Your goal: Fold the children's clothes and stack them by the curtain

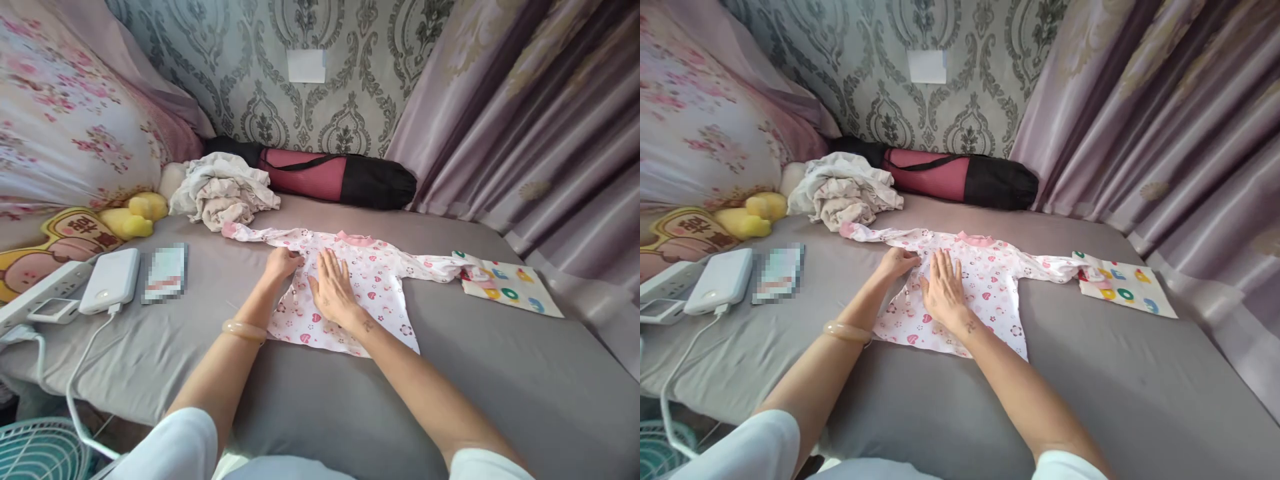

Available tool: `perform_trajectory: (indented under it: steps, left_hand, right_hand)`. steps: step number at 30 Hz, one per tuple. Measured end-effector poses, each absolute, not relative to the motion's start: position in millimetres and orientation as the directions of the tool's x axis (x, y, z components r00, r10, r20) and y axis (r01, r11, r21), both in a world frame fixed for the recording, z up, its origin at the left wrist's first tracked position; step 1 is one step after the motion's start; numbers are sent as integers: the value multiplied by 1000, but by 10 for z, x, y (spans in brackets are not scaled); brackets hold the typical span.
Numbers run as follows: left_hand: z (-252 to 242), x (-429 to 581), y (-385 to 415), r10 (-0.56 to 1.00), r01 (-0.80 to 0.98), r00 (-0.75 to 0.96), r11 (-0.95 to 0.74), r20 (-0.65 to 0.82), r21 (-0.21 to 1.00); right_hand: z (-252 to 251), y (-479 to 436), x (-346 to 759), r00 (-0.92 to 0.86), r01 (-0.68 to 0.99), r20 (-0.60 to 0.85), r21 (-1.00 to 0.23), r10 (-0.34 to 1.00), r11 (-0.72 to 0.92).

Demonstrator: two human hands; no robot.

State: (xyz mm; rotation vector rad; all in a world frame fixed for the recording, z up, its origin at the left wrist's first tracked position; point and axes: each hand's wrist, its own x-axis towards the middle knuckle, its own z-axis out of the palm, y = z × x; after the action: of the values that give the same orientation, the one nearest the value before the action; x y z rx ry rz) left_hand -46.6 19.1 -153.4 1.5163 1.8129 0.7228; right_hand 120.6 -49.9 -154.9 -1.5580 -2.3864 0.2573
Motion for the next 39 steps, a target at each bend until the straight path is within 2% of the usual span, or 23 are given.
perform_trajectory:
  steps: [3, 5, 8, 10, 14, 18, 22, 26, 30, 32, 34, 36, 39]
  left_hand:
    - [-1562, -431, 216, 981, 725, -158, 195, -116, 661]
    - [-1595, -474, 240, 982, 699, -155, 184, -105, 691]
    - [-1672, -578, 301, 967, 529, -214, 233, -137, 816]
    - [-1716, -631, 348, 951, 347, -238, 273, -197, 897]
    - [-1725, -669, 423, 926, -26, -255, 280, -277, 960]
    - [-1675, -660, 459, 916, -134, -325, 203, -236, 970]
    - [-1645, -667, 473, 937, -159, -267, 189, -227, 969]
    - [-1675, -706, 510, 925, -96, -317, 189, -210, 977]
    - [-1772, -781, 527, 917, 163, -384, 185, -110, 969]
    - [-1800, -833, 516, 915, 327, -403, 171, -27, 929]
    - [-1780, -874, 510, 915, 461, -400, 155, 49, 874]
    - [-1714, -872, 539, 933, 562, -340, 103, 115, 821]
    - [-1589, -743, 693, 979, 676, -111, -50, 169, 735]
  right_hand:
    - [-1673, -438, 996, -430, 858, -9, -316, 903, 405]
    - [-1678, -393, 988, -450, 855, -79, -326, 889, 404]
    - [-1620, -284, 1013, -415, 864, -29, -325, 910, 384]
    - [-1606, -198, 994, -371, 878, 28, -315, 928, 361]
    - [-1673, -26, 912, -381, 881, -21, -311, 924, 357]
    - [-1724, 204, 889, -322, 896, 114, -285, 940, 341]
    - [-1748, 444, 905, -347, 899, -19, -293, 938, 326]
    - [-1788, 581, 870, -282, 923, 16, -269, 959, 276]
    - [-1772, 683, 925, -323, 887, -77, -371, 943, 274]
    - [-1727, 770, 1089, -304, 861, 1, -429, 953, 275]
    - [-1673, 877, 1367, -199, 870, 128, -434, 972, 236]
    - [-1632, 978, 1725, -73, 906, 181, -398, 981, 141]
    - [-1622, 1072, 2247, -6, 950, 113, -309, 994, 40]
